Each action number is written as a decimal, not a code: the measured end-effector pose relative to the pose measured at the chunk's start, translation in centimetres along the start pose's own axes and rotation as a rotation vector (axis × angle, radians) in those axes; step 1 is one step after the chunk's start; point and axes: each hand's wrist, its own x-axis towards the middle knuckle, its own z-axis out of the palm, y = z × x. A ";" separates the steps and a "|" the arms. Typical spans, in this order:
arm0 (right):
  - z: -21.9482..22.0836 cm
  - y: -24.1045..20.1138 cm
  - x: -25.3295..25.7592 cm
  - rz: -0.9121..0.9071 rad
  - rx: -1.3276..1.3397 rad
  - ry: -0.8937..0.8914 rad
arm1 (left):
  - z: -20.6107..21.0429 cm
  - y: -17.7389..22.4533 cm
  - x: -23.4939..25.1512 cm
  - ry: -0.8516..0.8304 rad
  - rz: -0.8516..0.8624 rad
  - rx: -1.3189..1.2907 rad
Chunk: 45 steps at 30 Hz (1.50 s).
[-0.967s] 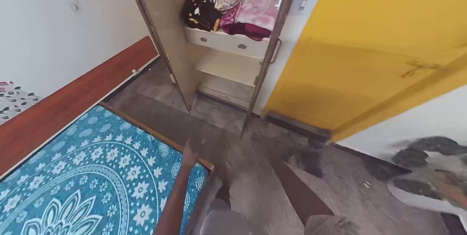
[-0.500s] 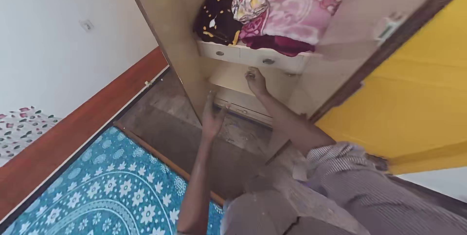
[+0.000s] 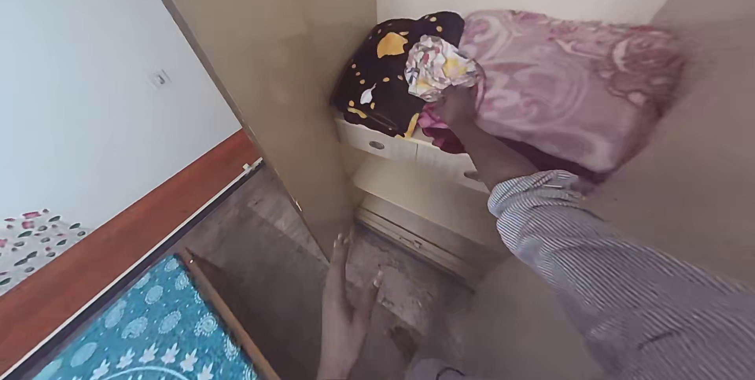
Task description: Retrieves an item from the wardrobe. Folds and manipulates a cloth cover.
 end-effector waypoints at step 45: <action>-30.4 -21.3 -34.8 -0.666 1.807 -1.126 | -12.2 8.2 -26.4 0.593 -0.044 0.392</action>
